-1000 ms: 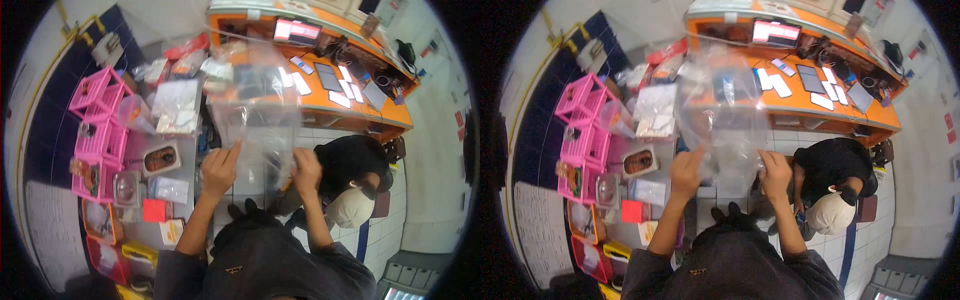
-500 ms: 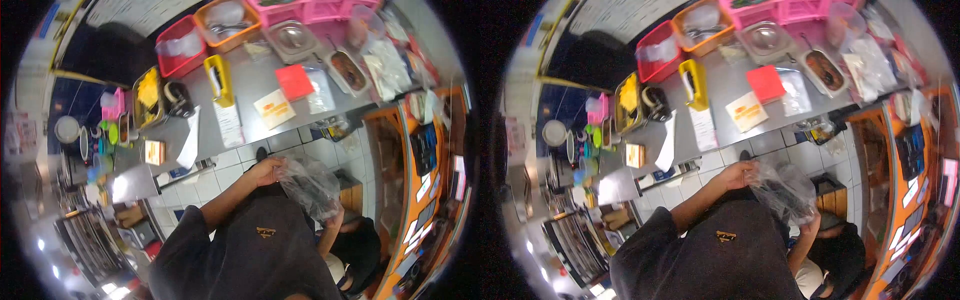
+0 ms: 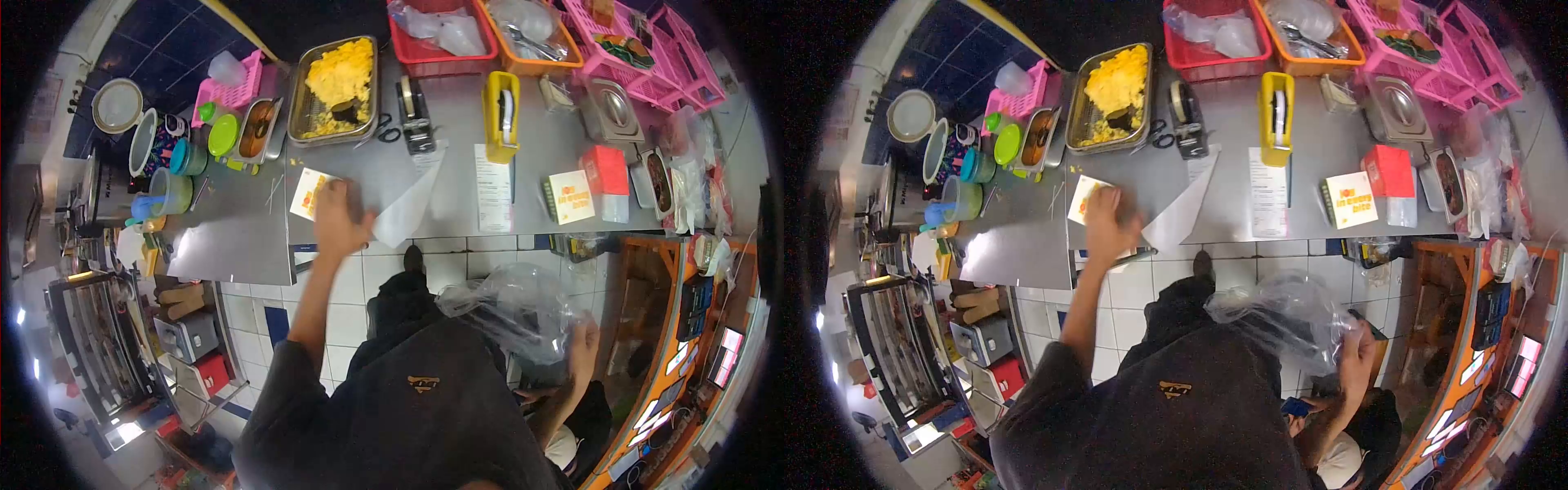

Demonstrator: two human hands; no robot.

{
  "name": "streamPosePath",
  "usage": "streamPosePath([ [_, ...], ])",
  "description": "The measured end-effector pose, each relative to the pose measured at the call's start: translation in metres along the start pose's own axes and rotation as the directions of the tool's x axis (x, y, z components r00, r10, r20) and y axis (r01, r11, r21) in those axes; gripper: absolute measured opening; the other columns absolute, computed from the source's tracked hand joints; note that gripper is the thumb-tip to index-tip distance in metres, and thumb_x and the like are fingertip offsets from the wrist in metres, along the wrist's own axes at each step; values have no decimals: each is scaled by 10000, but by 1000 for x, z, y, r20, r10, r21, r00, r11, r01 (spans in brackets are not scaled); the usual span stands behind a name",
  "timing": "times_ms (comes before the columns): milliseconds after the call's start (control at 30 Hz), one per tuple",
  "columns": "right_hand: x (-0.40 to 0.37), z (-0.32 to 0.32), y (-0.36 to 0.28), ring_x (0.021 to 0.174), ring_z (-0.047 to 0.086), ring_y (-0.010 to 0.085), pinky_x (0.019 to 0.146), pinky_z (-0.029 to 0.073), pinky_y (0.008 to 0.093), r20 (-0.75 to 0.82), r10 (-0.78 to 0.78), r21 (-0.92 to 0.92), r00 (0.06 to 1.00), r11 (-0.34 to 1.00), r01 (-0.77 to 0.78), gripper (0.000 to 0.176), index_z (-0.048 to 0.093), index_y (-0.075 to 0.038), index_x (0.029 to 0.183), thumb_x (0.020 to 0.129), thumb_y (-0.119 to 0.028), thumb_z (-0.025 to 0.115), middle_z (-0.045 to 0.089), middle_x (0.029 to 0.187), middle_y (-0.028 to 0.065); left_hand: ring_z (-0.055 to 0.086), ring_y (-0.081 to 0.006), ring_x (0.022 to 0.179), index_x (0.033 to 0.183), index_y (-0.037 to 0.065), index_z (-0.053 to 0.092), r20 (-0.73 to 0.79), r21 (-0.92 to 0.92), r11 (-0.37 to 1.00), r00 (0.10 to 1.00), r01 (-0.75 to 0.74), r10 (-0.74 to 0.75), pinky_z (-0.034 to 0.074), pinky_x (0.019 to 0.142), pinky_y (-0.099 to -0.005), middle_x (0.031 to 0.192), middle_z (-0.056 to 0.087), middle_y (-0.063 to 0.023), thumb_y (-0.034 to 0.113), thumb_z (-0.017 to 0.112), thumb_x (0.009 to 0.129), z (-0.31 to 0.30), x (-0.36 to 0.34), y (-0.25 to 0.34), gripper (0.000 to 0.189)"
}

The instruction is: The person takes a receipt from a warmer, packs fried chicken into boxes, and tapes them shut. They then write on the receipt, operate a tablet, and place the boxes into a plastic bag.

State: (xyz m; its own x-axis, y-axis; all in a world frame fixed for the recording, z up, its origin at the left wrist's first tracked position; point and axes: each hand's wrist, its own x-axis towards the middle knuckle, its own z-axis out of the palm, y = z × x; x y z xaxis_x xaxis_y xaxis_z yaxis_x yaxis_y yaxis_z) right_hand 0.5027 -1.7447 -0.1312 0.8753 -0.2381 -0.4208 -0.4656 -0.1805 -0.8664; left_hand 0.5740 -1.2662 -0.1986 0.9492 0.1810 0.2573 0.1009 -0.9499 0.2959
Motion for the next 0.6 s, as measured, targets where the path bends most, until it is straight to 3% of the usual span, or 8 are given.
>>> streamPosePath([
  [33, -6, 17, -20, 655, 407, 36, 570, 320, 210, -2, 0, -11, 1000, 1000, 0, 134, 593, -54, 917, 964, -160, 527, 516, 743, -54, 494, -398, 1131, 1329, 71, 452, -41, 215, 975, 998, 56, -49, 463, 889, -460, 1193, 511, -243, 428, 759, 692, -10, 5, -20, 792],
  [67, -10, 34, -43, 647, 398, 35, 562, 312, 210, 27, -44, -84, 999, 995, 46, 153, 583, -51, 904, 971, -172, 520, 496, 723, -55, 494, -398, 1131, 1329, 71, 452, -41, 207, 977, 998, 61, -53, 463, 889, -460, 1193, 511, -243, 428, 759, 692, -13, 7, -36, 792],
  [133, -16, 64, -70, 639, 390, 35, 555, 304, 211, 46, -95, -161, 994, 982, 102, 173, 574, -48, 891, 978, -184, 512, 476, 703, -56, 420, -441, 1209, 1424, 124, 383, 202, 460, 865, 924, 203, -325, 445, 942, -473, 1253, 445, -273, 463, 768, 635, -14, 15, -59, 941],
  [233, -22, 93, -97, 629, 385, 38, 549, 302, 213, 110, -193, -222, 975, 951, 214, 202, 561, -38, 886, 985, -200, 493, 459, 685, -47, 460, -428, 1193, 1464, 177, 344, 360, 244, 907, 837, 343, -413, 440, 968, -455, 1213, 480, -263, 451, 774, 605, -12, 26, -75, 999],
  [367, -19, 121, -114, 607, 388, 38, 529, 318, 225, 134, -170, -179, 976, 965, 192, 237, 567, -36, 877, 989, -228, 486, 453, 668, -55, 503, -402, 1164, 1454, 187, 358, 355, -2, 937, 876, 348, -325, 439, 972, -438, 1179, 499, -254, 374, 772, 624, -25, 18, -91, 946],
  [433, -13, 136, -119, 568, 391, 30, 495, 315, 217, 171, -306, -197, 936, 920, 337, 220, 568, -43, 887, 991, -220, 489, 450, 642, -61, 536, -385, 1126, 1447, 182, 367, 380, -432, 848, 915, 308, -138, 443, 966, -421, 1163, 515, -226, 268, 776, 613, -72, 10, -77, 933],
  [500, -17, 158, -141, 549, 395, 28, 479, 310, 215, 195, -270, -159, 943, 940, 302, 216, 565, -43, 891, 993, -218, 490, 451, 631, -61, 525, -374, 1133, 1441, 119, 370, 372, -547, 823, 925, 153, 75, 428, 974, -413, 1168, 516, -200, 179, 756, 605, -140, 11, -37, 923],
  [600, -11, 185, -149, 512, 404, 31, 450, 309, 219, 322, -284, -52, 903, 947, 316, 213, 556, -47, 889, 997, -218, 492, 449, 608, -58, 512, -363, 1134, 1442, 36, 348, 289, -816, 569, 784, -98, 549, 405, 986, -395, 1184, 516, -187, 212, 740, 593, -198, 13, 3, 951],
])
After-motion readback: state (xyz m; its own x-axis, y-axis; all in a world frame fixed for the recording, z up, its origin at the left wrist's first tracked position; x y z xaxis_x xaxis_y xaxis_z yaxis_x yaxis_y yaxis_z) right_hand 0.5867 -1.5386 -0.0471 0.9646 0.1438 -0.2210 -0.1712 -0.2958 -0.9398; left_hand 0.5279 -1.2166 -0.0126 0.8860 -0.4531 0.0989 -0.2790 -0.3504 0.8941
